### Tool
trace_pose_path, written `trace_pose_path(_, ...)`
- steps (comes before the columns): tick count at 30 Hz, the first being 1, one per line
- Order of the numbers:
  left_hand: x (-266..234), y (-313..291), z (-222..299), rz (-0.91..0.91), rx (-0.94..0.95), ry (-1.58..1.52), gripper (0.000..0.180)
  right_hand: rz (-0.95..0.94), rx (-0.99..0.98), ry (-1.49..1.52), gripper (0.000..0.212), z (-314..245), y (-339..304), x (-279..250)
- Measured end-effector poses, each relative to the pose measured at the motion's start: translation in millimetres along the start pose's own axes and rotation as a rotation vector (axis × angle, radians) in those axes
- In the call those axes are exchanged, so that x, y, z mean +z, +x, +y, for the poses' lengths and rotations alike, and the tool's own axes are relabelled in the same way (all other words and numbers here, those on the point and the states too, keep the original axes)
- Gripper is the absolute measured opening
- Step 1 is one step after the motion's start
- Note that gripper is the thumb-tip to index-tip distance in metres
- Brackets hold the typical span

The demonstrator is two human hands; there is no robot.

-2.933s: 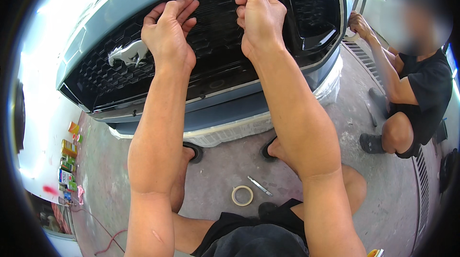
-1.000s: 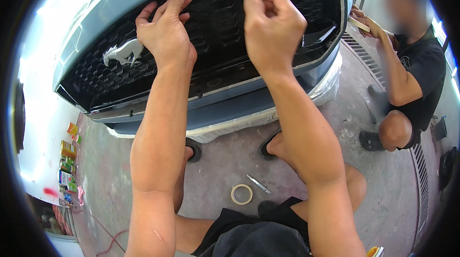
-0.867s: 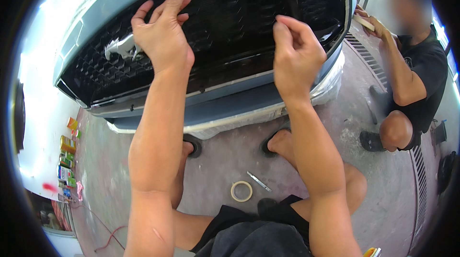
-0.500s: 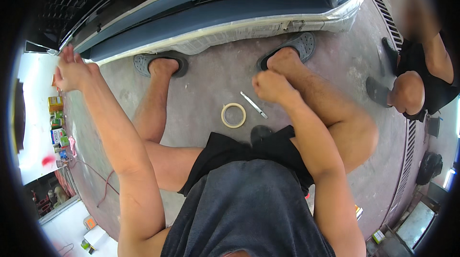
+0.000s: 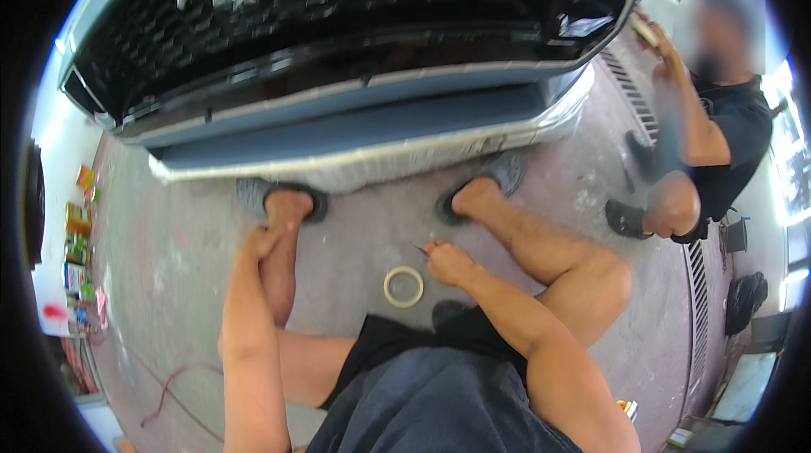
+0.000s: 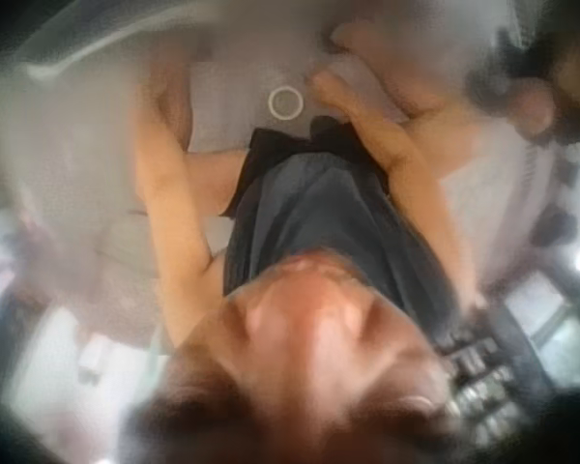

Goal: The person applies strips of masking tape along the upper edge of a car grille, smoothing each piece with fingers and a small tool. Another person works nearby on the same vehicle.

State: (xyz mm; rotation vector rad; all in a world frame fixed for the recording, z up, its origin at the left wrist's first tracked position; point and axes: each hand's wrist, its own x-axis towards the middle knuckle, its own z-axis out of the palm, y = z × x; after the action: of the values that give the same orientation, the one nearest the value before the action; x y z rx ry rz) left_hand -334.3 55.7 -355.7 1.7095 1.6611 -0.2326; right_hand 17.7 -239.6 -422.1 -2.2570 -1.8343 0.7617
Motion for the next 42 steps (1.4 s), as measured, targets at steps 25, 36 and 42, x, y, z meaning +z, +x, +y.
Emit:
trace_pose_path(25, -3, -22, 3, 0.079, -0.105, 0.055, 0.108, 1.245, -0.619, -0.589, 0.018, -139, -20, -489)
trace_pose_path(36, -4, -22, 5, 0.087, -0.108, 0.060, 0.107, 1.272, -0.660, -0.561, 0.015, -142, -9, -495)
trace_pose_path(42, -4, -22, 7, 0.084, -0.104, 0.069, 0.106, 1.233, -0.678, -0.580, 0.016, -141, -6, -501)
